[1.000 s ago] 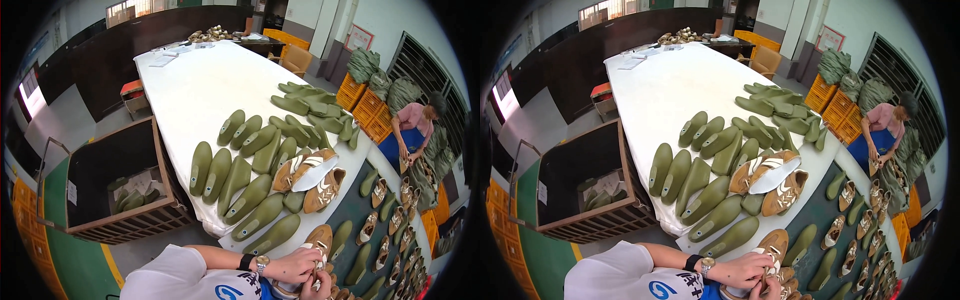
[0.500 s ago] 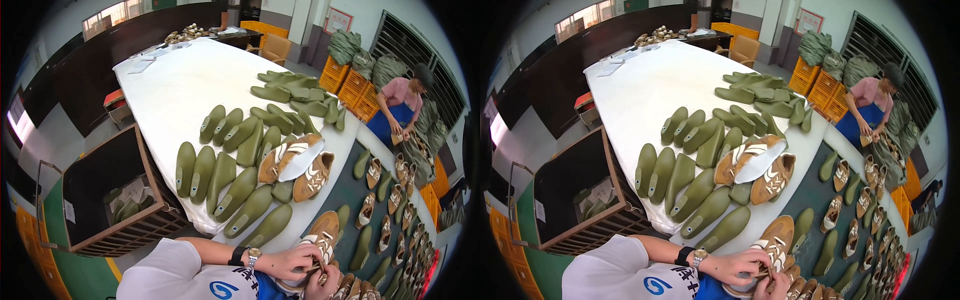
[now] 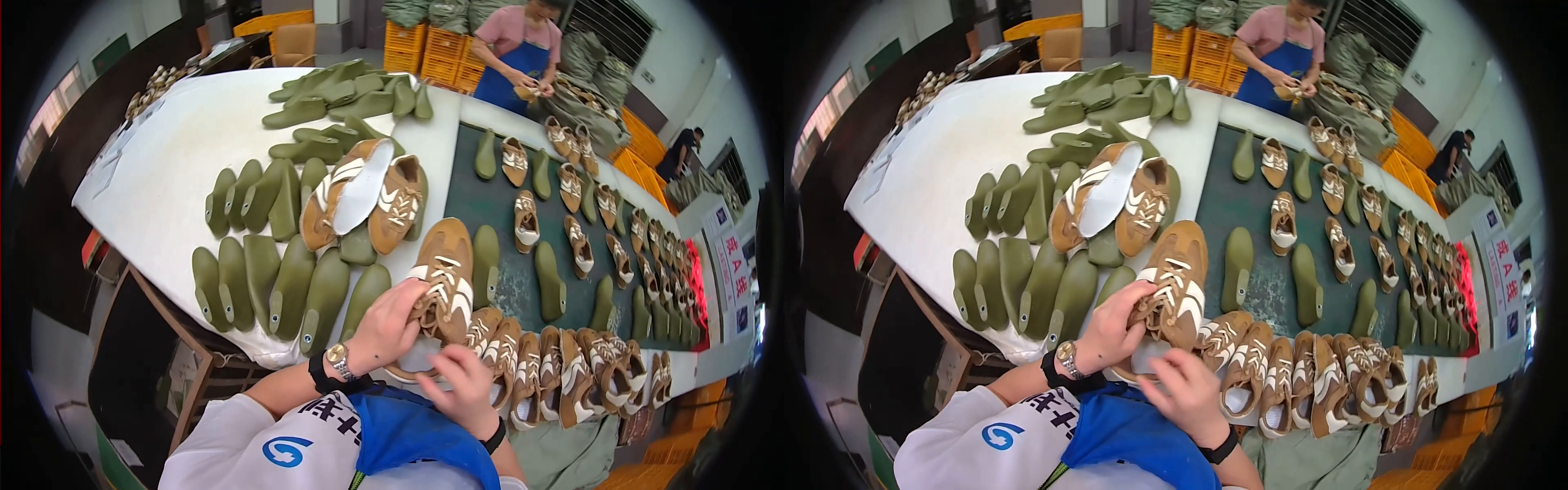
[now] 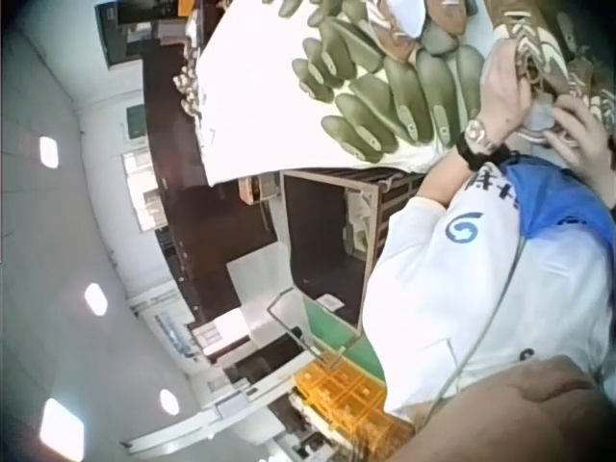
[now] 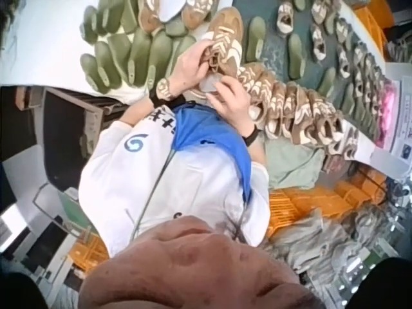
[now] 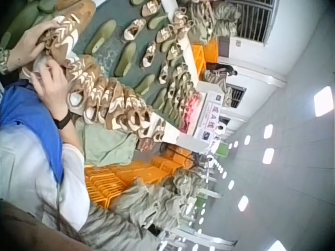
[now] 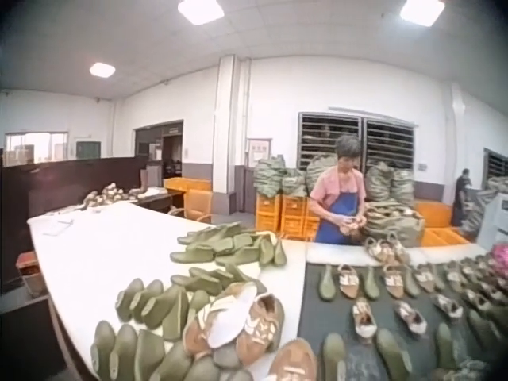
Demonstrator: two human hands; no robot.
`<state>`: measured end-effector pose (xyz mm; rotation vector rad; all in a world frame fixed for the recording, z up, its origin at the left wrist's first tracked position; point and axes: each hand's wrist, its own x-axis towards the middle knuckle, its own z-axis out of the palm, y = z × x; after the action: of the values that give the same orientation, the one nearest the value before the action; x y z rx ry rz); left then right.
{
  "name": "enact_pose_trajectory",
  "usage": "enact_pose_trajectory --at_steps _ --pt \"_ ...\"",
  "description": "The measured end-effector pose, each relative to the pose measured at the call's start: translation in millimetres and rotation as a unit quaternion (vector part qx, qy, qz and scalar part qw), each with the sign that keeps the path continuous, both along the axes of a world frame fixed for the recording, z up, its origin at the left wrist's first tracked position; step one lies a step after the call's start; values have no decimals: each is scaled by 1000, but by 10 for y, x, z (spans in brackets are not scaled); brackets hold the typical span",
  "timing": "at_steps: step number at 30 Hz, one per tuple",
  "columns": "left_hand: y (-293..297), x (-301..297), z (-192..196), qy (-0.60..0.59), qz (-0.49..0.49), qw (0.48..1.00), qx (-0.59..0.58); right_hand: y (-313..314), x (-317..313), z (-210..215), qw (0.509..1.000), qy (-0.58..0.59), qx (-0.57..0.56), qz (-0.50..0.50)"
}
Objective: The recorder is inserting green plastic shoe lasts into brown shoes and arranging them on a conveyor table.
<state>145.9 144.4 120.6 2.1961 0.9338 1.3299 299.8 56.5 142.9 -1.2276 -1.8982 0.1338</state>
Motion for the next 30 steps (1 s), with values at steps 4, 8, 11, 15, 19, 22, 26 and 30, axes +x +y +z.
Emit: enact_pose_trajectory --at_steps 4,8,11,15,19,22,26,30 --pt "-32 66 -121 -1 13 997 -73 -16 12 -105 991 -92 -49 80" --pt "-31 137 -266 -19 6 990 -143 -49 56 -200 979 -141 -126 76" --pt "16 155 -268 -15 -12 988 -156 -19 83 -209 979 -140 -135 58" --pt "81 31 -364 -31 -43 984 -169 167 240 -212 986 -83 -141 37" --pt "127 -300 -723 84 -1 988 -129 556 527 -230 981 -24 -195 -9" --pt "26 -479 -1024 207 47 976 -55 1024 692 -416 977 -32 -207 -33" --pt "-69 -575 -1316 265 99 952 -117 1791 793 -890 973 -68 -212 -60" --pt "-57 -550 -1334 216 112 959 -146 2690 973 -1299 971 -75 -204 -95"
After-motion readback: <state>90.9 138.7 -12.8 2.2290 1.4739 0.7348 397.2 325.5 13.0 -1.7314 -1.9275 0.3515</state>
